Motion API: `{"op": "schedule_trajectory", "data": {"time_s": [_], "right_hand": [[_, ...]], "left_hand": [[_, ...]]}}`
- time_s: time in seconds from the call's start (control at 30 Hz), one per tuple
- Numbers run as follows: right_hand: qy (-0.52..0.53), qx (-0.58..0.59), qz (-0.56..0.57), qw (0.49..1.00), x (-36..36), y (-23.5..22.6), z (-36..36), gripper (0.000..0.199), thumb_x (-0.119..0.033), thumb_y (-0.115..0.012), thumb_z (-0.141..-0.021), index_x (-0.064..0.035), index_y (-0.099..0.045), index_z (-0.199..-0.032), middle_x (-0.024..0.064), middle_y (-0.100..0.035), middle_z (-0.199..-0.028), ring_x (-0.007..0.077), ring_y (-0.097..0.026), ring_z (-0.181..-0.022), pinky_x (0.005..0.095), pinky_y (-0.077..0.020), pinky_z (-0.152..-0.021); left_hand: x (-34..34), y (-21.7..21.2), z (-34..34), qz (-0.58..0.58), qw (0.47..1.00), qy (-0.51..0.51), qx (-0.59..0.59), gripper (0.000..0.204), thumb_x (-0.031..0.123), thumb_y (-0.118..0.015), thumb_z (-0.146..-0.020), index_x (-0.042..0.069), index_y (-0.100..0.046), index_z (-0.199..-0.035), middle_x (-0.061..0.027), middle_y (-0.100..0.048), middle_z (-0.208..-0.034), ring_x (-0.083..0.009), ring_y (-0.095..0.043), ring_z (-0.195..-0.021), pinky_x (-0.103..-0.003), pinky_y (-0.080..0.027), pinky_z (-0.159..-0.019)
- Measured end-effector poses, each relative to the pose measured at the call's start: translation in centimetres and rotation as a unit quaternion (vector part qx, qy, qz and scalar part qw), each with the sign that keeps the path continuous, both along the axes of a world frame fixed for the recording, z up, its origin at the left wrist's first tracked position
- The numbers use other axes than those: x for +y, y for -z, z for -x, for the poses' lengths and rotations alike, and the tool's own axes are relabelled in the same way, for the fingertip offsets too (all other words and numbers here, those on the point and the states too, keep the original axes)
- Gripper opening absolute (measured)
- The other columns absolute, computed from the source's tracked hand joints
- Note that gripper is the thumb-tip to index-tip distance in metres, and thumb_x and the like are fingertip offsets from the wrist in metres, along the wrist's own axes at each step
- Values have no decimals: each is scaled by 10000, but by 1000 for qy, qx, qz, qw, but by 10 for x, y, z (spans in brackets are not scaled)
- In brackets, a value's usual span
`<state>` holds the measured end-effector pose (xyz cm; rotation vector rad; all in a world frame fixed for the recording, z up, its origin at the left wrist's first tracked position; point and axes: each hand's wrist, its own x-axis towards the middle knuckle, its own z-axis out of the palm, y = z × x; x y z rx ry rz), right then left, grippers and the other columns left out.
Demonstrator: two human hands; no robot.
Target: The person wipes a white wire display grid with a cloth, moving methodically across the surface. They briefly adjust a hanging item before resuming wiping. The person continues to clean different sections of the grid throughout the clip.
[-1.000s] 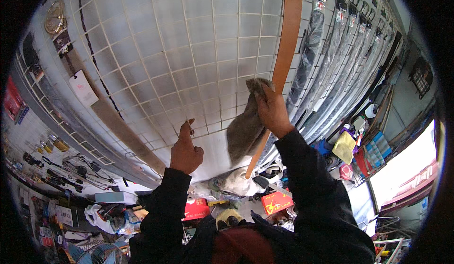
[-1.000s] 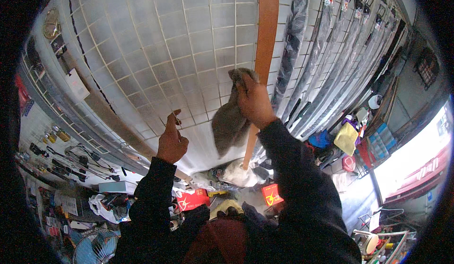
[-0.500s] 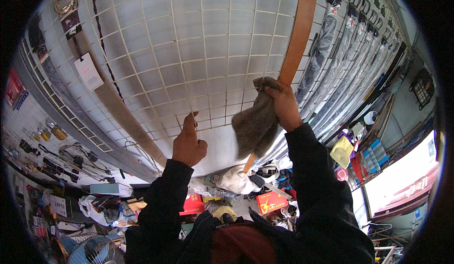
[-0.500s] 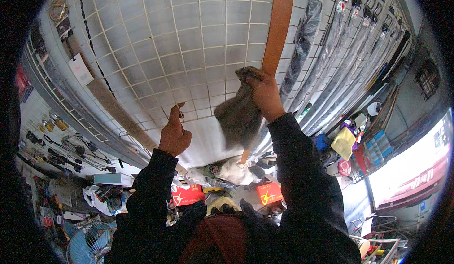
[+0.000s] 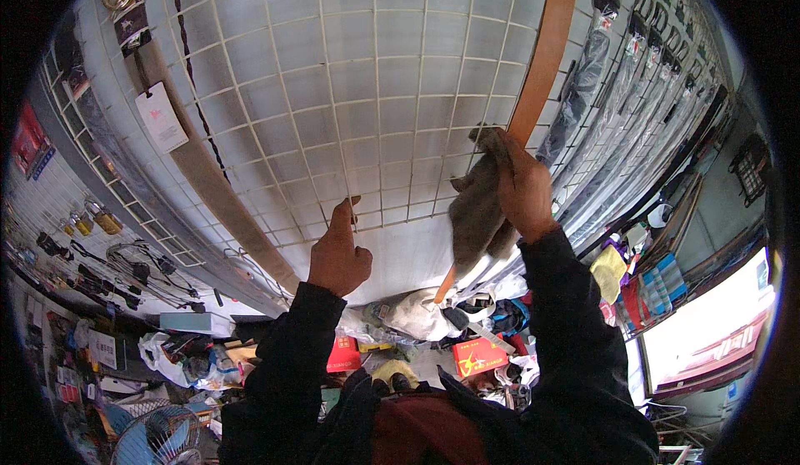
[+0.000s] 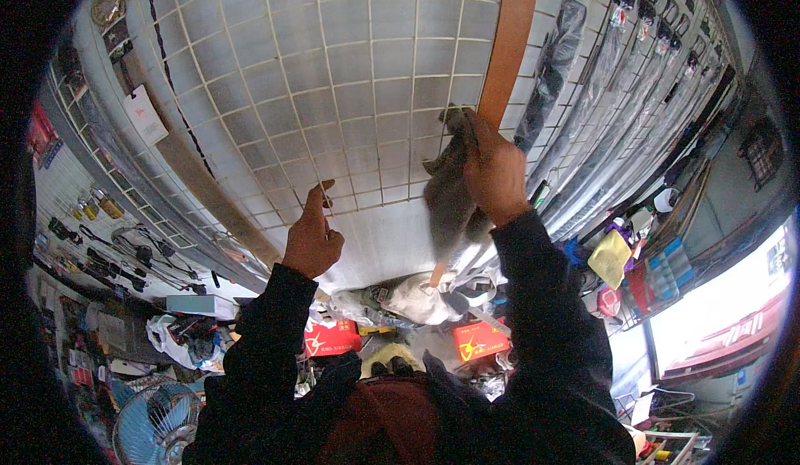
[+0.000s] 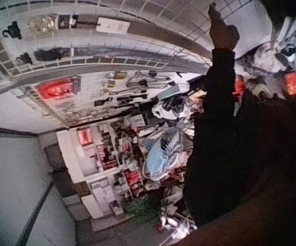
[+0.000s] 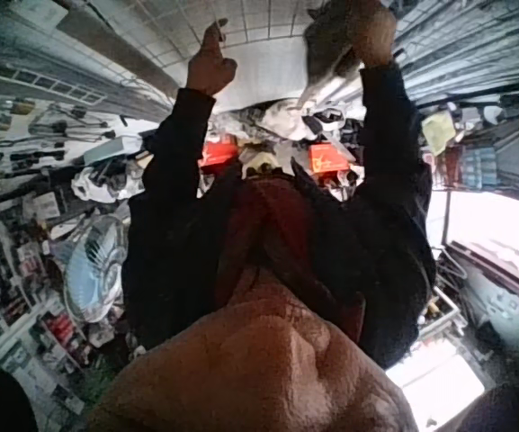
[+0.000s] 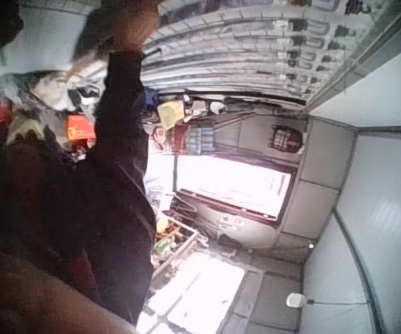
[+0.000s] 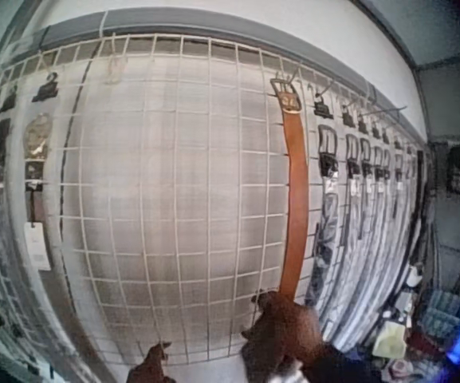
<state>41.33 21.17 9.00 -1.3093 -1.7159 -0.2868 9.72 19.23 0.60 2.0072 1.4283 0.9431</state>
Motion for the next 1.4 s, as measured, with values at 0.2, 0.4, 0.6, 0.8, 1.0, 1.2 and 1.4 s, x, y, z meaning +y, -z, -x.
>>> {"op": "schedule_trajectory", "data": {"time_s": [0.2,0.4,0.6,0.8,1.0,1.2,1.4], "right_hand": [[83,-161,177,967,-12,-20,1,324,-164,-645,-932,-125,-645,-1253,189,-743,-915,428,-728,-836,520,-581,-714],[-80,267,182,943,1,5,16,273,-204,-562,-1037,-29,-716,-1180,133,-739,-881,259,-716,-819,370,-576,-773],[-261,680,174,663,-24,34,2,310,-198,-544,-1039,30,-653,-1219,111,-722,-1032,254,-711,-884,354,-570,-820],[-107,607,136,776,-56,53,-7,327,-122,-620,-1000,33,-647,-1286,121,-719,-1150,204,-684,-1005,309,-553,-873],[-71,308,15,949,-50,35,1,378,-34,-603,-972,16,-627,-1346,143,-697,-1273,211,-657,-1159,327,-516,-1013],[-70,184,16,980,-25,11,15,451,1,-673,-891,-38,-667,-1341,210,-730,-1235,291,-738,-1106,376,-558,-978],[-21,-66,65,995,-19,-4,36,446,-46,-616,-913,-63,-648,-1357,255,-718,-1182,413,-723,-1030,469,-588,-886]], "left_hand": [[0,0,-3,-37,999,2,6,805,-11,-565,-711,18,-377,-1494,-208,-554,-1319,-408,-644,-1110,-479,-563,-937],[-1,-1,-3,-26,999,-11,16,817,-10,-562,-709,12,-371,-1503,-211,-558,-1311,-416,-644,-1108,-484,-563,-929],[-2,-1,-1,-7,1000,-8,27,825,-15,-556,-713,20,-365,-1514,-223,-570,-1292,-422,-641,-1132,-485,-563,-943],[-2,4,1,-1,1000,-3,15,822,-21,-558,-728,32,-359,-1523,-236,-573,-1359,-423,-649,-1148,-480,-565,-962],[-2,5,1,-9,1000,1,10,817,-23,-556,-738,32,-353,-1527,-244,-570,-1392,-426,-645,-1176,-477,-565,-967],[-5,2,0,-21,1000,6,11,819,-24,-555,-722,25,-369,-1518,-236,-575,-1342,-418,-646,-1145,-485,-564,-957],[-7,1,-1,-49,999,8,5,824,-28,-553,-711,22,-375,-1514,-211,-570,-1314,-401,-638,-1147,-488,-571,-939]]}}
